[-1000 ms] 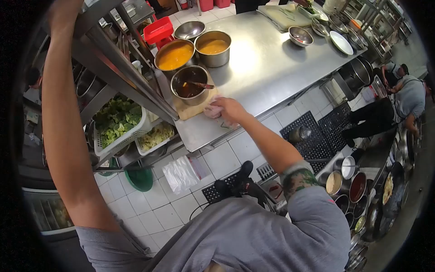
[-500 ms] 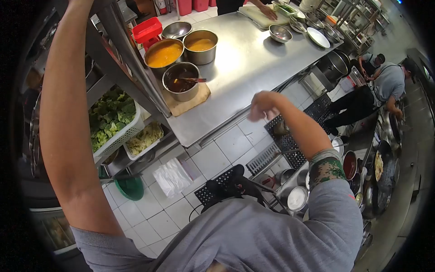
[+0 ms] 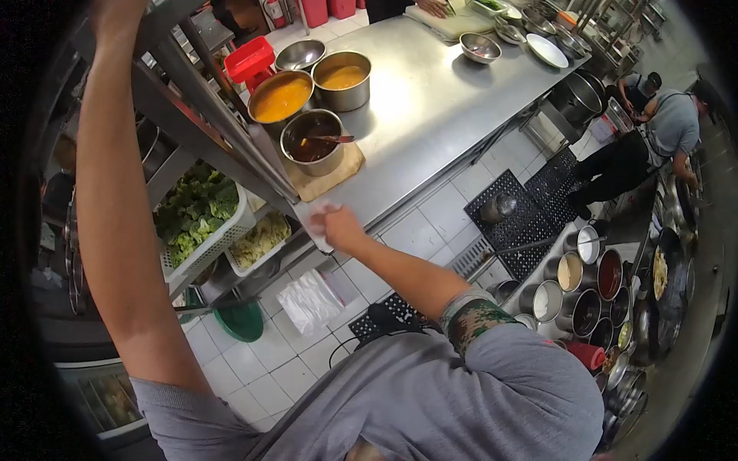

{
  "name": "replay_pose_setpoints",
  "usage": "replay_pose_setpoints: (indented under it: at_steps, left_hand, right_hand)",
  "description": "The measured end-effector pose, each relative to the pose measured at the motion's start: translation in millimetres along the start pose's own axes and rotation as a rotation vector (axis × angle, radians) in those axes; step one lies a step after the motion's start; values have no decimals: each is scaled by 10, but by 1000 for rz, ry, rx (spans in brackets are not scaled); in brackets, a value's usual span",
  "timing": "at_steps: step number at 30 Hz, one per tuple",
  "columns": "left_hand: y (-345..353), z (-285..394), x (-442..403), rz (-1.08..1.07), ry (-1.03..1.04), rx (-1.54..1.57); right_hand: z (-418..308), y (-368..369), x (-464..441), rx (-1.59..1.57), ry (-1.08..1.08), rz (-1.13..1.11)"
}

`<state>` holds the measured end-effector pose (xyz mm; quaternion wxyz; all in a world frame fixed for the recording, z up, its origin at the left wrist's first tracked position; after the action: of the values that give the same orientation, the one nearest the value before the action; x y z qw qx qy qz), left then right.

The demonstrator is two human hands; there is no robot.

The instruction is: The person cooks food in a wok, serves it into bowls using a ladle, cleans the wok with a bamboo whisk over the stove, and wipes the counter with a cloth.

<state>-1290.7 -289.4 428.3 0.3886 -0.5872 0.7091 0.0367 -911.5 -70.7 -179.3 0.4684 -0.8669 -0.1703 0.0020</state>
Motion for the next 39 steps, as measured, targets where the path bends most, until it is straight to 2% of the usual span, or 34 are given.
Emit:
replay_pose_setpoints:
  at_steps: [1,3,4,7,8,9,10,11,12,13,15,17,19,21,22,23,24,25,27,29,30,32,33,34,35,36,38,39]
  left_hand:
    - [-328,680,-145,-14,-291,-246]
    - [-1058,2155,-436,-320,-871,-846]
    - [-938,2015,-392,-240,-848,-769]
    - [-563,1643,-246,-42,-782,-520]
    - [-506,1635,-259,22,-805,-232]
    - [-524,1690,-303,106,-826,48]
    - [-797,1853,-294,178,-873,513]
    - [-704,1618,-103,-178,-710,-174]
    - [-670,1514,-22,-343,-606,-520]
    - [-654,1431,51,-455,-468,-877]
    - [-813,1591,16,-374,-424,-894]
    - [-899,1561,48,-329,-370,-880]
    - [-927,1446,112,-398,-363,-976]
    - [-937,1262,273,-533,-415,-1017]
    - [-968,1163,421,-509,-438,-877]
    - [-997,1065,568,-482,-459,-737]
    - [-1037,1215,474,-374,-549,-526]
    - [-1078,1367,380,-245,-617,-316]
    - [-1239,1557,233,-208,-661,-243]
    - [-1366,1437,340,-331,-526,-415]
    - [-1404,1469,346,-365,-508,-446]
    - [-1470,1428,393,-386,-621,-360]
    - [-1497,1368,460,-367,-758,-243]
    - [-1484,1380,446,-353,-842,-181]
    - [-1472,1394,434,-333,-926,-122]
    - [-1463,1497,351,-317,-955,-123]
    - [-1433,1557,289,-363,-873,-253]
    - [-1460,1558,298,-438,-758,-382]
  right_hand:
    - [27,-66,-9,-332,0,-138]
    - [125,-261,-50,-996,-19,-421]
    - [213,-401,8,-1130,-14,-370]
    - [210,-657,15,-457,60,-225]
    - [262,-711,61,-243,98,-162]
    - [277,-585,104,-32,-2,-71]
    - [259,-283,150,187,-105,18]
    - [225,-62,168,404,-211,108]
    - [336,-83,259,330,-304,187]
    - [544,-193,258,256,-274,223]
    - [1056,-496,163,96,-215,289]
    - [1684,-975,18,67,-93,287]
    - [2226,-1294,-326,-19,183,389]
    - [2213,-1436,-702,-52,107,402]
    - [2169,-1523,-908,-65,74,415]
    - [1980,-1427,-942,373,-109,626]
    - [1916,-1252,-1047,254,-23,414]
    - [1974,-1427,-1021,152,-104,437]
    - [2102,-1794,-788,-52,-280,454]
    - [2874,-2145,-897,-876,-167,362]
    - [3242,-2410,-837,-1175,-142,436]
    - [3940,-2865,-480,-1047,9,728]
    - [4181,-3140,-147,-549,401,624]
    - [4844,-2968,-73,124,595,792]
    - [4858,-3165,185,174,796,530]
    - [4955,-3157,371,211,783,674]
    - [4795,-2987,499,307,778,697]
    - [4683,-2829,605,357,767,696]
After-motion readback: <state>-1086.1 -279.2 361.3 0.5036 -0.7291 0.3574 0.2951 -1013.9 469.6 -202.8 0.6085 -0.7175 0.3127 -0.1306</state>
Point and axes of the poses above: each hand's wrist, its own x-axis away from the middle knuckle, its own y-axis out of the palm, z = x × y, the point moved 2 cm from there along -x, towards the middle knuckle, and after that the axes turned 11 degrees about -z, right-handed, at the moved point
